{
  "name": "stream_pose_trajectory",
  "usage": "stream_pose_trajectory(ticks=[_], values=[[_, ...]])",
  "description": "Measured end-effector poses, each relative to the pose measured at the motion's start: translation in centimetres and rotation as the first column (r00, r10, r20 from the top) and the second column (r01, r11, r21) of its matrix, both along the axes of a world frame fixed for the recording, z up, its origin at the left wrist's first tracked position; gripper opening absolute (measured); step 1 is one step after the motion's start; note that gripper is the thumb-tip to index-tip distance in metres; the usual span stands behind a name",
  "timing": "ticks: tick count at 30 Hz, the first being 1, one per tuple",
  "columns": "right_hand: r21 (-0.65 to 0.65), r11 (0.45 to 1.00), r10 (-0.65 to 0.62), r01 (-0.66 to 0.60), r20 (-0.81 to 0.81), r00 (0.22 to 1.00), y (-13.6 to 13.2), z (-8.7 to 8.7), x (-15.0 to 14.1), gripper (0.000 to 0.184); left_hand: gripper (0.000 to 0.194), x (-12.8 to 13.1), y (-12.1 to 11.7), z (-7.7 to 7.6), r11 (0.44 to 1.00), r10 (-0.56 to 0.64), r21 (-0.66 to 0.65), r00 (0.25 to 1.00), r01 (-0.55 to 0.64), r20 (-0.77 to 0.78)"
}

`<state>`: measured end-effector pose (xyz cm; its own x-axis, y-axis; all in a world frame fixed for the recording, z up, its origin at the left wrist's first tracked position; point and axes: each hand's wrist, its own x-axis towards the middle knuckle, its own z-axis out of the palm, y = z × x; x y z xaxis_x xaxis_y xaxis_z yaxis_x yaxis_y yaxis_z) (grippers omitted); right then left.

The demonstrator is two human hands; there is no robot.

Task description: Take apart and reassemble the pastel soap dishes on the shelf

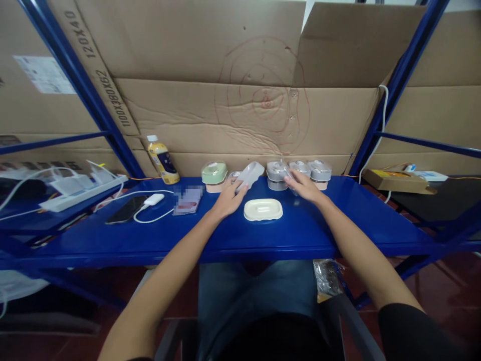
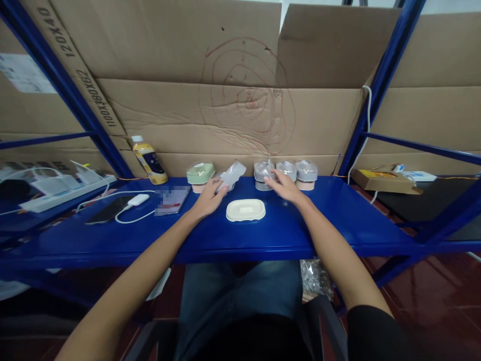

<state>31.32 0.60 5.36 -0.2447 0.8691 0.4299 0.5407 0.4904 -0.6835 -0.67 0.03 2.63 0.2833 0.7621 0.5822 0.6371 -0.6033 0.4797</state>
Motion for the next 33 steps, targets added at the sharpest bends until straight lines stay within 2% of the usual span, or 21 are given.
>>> stream_pose_trajectory(ticks=[3, 6, 9, 11, 16, 23, 28, 33], values=[[0.005, 1.000, 0.020, -0.020, 0.004, 1.000, 0.0, 0.1, 0.2, 0.056, 0.050, 0.2, -1.0, 0.4, 0.985, -0.175, -0.038, 0.977, 0.171, -0.124], [0.032, 0.999, 0.016, -0.017, 0.012, 1.000, 0.2, 0.0, 0.2, 0.058, 0.045, 0.7, -2.0, 0.5, 0.930, -0.366, -0.110, 0.901, 0.350, -0.231], [0.064, 0.998, -0.008, 0.006, 0.031, 0.999, 0.4, -0.4, 0.0, 0.065, 0.049, 1.0, -2.4, 0.4, 0.902, -0.431, -0.149, 0.865, 0.405, -0.256], [0.101, 0.994, 0.028, -0.037, 0.084, 0.996, 0.3, -0.6, -0.3, 0.071, 0.060, 1.1, -2.3, 0.3, 0.900, -0.435, -0.153, 0.865, 0.408, -0.252], [0.161, 0.949, 0.233, -0.270, 0.219, 0.948, -0.8, -1.0, -2.0, 0.090, 0.091, 1.0, -1.5, -0.4, 0.932, -0.349, -0.174, 0.914, 0.317, -0.206], [0.156, 0.917, 0.286, -0.368, 0.387, 0.877, -1.1, -1.3, -4.1, 0.099, 0.142, 1.9, -0.7, -2.2, 0.909, -0.290, -0.292, 0.955, 0.297, 0.069], [0.119, 0.910, 0.314, -0.397, 0.425, 0.849, -0.7, -1.6, -4.2, 0.099, 0.150, 2.3, -0.4, -2.7, 0.905, -0.266, -0.317, 0.959, 0.285, 0.102], [0.114, 0.904, 0.326, -0.413, 0.440, 0.836, -0.7, -1.6, -4.2, 0.098, 0.146, 2.5, -0.5, -2.4, 0.911, -0.269, -0.297, 0.958, 0.287, 0.100]])
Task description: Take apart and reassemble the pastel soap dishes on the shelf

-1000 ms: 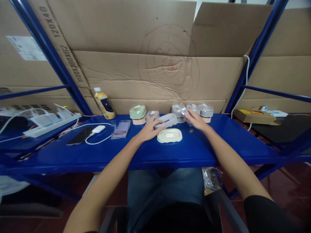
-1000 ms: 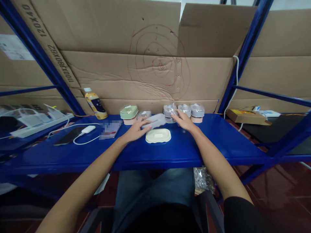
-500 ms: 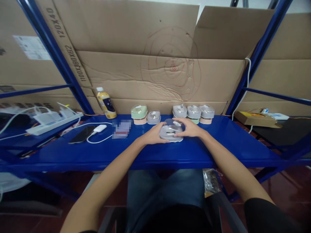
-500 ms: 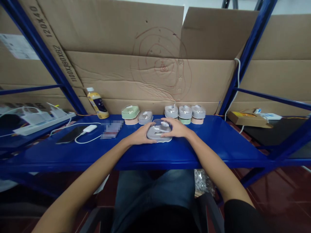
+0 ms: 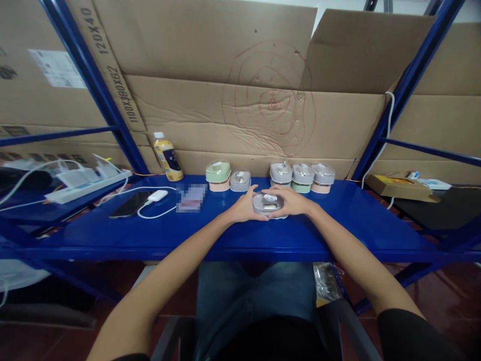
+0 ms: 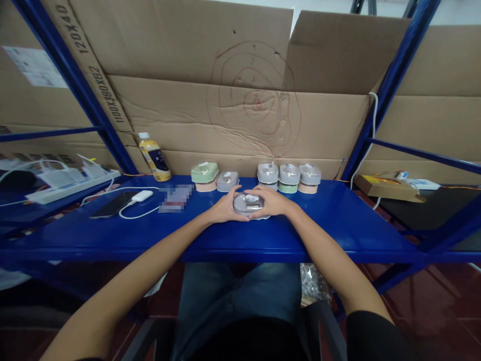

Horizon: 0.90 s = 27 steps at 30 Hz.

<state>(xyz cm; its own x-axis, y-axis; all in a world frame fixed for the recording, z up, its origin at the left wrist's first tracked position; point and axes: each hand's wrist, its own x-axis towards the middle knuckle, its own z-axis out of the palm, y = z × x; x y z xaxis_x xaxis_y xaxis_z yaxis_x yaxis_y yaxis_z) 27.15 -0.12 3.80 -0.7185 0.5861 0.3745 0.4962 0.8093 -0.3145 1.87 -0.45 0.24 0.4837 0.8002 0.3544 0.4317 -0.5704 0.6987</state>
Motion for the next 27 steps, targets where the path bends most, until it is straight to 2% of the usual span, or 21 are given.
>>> stream_pose_trajectory(ticks=[8, 14, 19, 27], values=[[-0.045, 0.999, 0.011, -0.010, 0.014, 1.000, -0.1, 0.4, 0.0, 0.096, 0.137, 0.0, -0.4, 0.4, 1.000, 0.000, 0.020, 0.999, 0.001, -0.049], [-0.079, 0.996, -0.045, 0.044, -0.016, 0.999, 0.3, 0.0, 0.1, 0.102, 0.133, -0.1, -0.5, 0.8, 1.000, 0.018, -0.006, 0.997, -0.018, -0.078], [-0.104, 0.993, -0.071, 0.061, -0.095, 0.993, 1.1, -0.2, 0.2, 0.098, 0.130, 0.0, 0.0, 0.8, 0.999, 0.024, -0.044, 0.998, -0.027, -0.058], [-0.106, 0.993, -0.064, 0.053, -0.100, 0.993, 1.4, 0.1, -0.1, 0.096, 0.122, -0.2, 0.3, 0.9, 1.000, 0.010, -0.027, 0.997, -0.013, -0.082]])
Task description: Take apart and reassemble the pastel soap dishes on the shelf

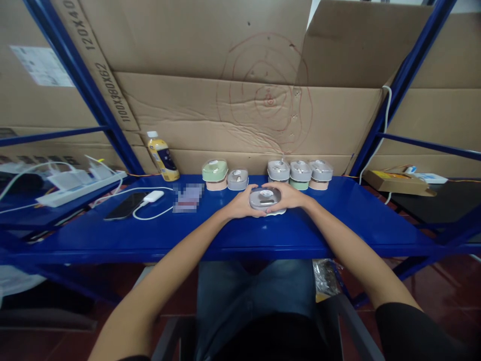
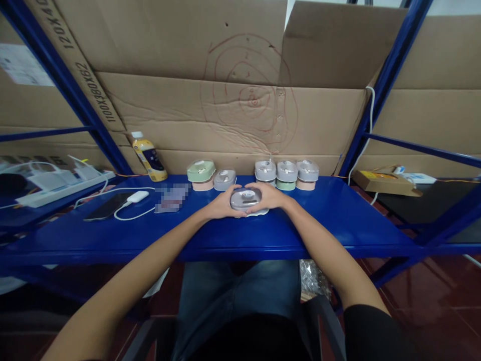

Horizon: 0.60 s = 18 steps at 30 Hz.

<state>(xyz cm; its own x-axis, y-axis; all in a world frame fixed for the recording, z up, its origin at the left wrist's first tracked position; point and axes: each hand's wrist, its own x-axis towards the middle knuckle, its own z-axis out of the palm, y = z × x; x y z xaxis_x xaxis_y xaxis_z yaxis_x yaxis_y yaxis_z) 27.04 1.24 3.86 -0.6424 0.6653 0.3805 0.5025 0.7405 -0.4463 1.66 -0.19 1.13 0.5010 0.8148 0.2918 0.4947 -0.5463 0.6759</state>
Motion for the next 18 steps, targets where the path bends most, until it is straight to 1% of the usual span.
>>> stream_pose_trajectory(ticks=[5, 11, 14, 18], values=[[-0.012, 1.000, -0.001, 0.001, 0.003, 1.000, -0.3, 0.3, -0.1, 0.093, 0.126, -0.1, 0.2, -0.2, 1.000, -0.022, 0.015, 1.000, 0.022, 0.019], [-0.081, 0.997, -0.006, 0.007, 0.023, 1.000, -0.7, 0.9, -0.1, 0.090, 0.130, -0.2, 0.2, -0.2, 1.000, -0.020, 0.010, 1.000, 0.020, -0.002], [-0.085, 0.996, 0.000, 0.002, 0.028, 1.000, -0.7, 0.6, -0.1, 0.092, 0.129, -0.1, 0.1, -0.1, 0.999, -0.028, 0.018, 0.998, 0.028, -0.051], [-0.107, 0.994, 0.021, -0.017, 0.038, 0.999, -0.5, -0.3, 0.0, 0.098, 0.129, -0.4, -0.2, 0.1, 0.998, -0.037, 0.053, 0.994, 0.042, -0.103]])
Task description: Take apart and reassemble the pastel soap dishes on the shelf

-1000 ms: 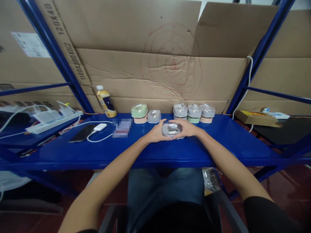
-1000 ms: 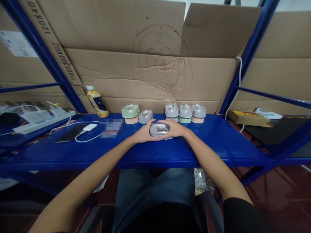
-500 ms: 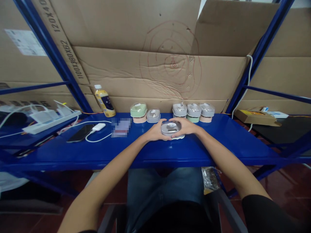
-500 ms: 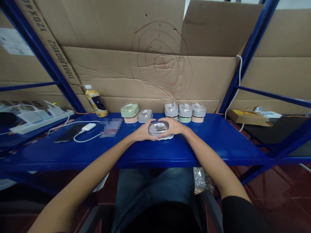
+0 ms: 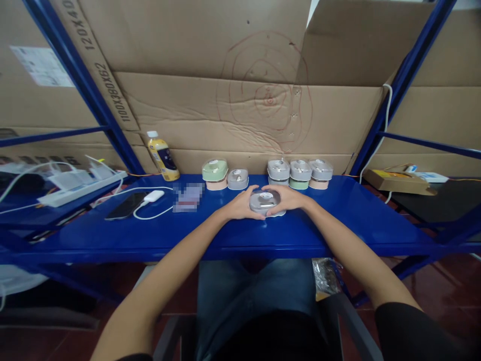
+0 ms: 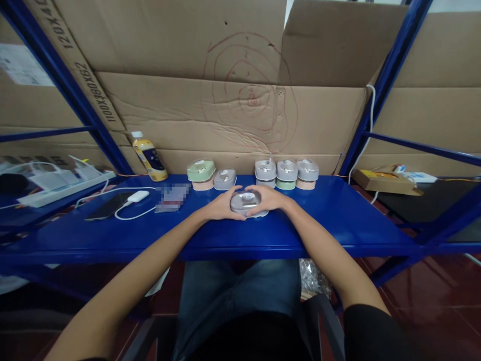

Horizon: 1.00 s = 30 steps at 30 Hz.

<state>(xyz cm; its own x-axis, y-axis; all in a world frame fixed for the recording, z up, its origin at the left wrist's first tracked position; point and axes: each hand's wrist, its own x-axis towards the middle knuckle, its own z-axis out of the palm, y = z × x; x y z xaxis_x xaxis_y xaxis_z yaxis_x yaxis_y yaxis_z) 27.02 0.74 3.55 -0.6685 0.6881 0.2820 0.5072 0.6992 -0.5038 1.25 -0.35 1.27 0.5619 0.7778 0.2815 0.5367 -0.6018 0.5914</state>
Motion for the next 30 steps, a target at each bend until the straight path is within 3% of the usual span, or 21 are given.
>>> stream_pose_trajectory(ticks=[2, 6, 10, 13, 15, 21, 26, 30], values=[[0.009, 1.000, 0.001, -0.001, 0.011, 1.000, 0.2, -0.4, 0.2, 0.101, 0.126, -0.4, -0.2, 0.4, 0.999, -0.046, 0.028, 0.999, 0.046, -0.017], [0.095, 0.994, -0.048, 0.046, 0.016, 0.999, 0.8, -0.8, 0.9, 0.108, 0.102, -1.6, -0.9, 1.4, 0.987, -0.112, 0.105, 0.990, 0.121, -0.083], [0.199, 0.964, -0.175, 0.176, -0.024, 0.984, 1.1, -0.9, 1.2, 0.105, 0.080, -2.2, -2.2, 2.3, 0.976, 0.093, 0.211, 0.970, -0.045, -0.224], [0.254, 0.913, -0.326, 0.318, -0.012, 0.945, 1.0, -0.8, 0.9, 0.087, 0.062, -1.7, -2.8, 2.5, 0.925, 0.275, 0.339, 0.920, -0.174, -0.279], [0.278, 0.879, -0.399, 0.387, -0.015, 0.917, 0.8, -0.6, 0.7, 0.071, 0.055, -1.0, -2.6, 2.6, 0.896, 0.325, 0.400, 0.899, -0.193, -0.293], [0.307, 0.829, -0.437, 0.467, -0.166, 0.884, 0.4, 0.1, 0.8, 0.035, 0.049, 1.6, 1.1, 3.1, 0.867, 0.375, 0.468, 0.844, -0.172, -0.384], [0.290, 0.800, -0.489, 0.525, -0.192, 0.851, 0.2, 0.4, 1.0, 0.025, 0.044, 4.2, 4.3, 4.0, 0.830, 0.495, 0.504, 0.733, -0.239, -0.467], [0.249, 0.800, -0.517, 0.546, -0.176, 0.838, -0.2, 0.8, 0.8, 0.023, 0.069, 4.7, 5.2, 4.2, 0.801, 0.555, 0.535, 0.666, -0.267, -0.498]])
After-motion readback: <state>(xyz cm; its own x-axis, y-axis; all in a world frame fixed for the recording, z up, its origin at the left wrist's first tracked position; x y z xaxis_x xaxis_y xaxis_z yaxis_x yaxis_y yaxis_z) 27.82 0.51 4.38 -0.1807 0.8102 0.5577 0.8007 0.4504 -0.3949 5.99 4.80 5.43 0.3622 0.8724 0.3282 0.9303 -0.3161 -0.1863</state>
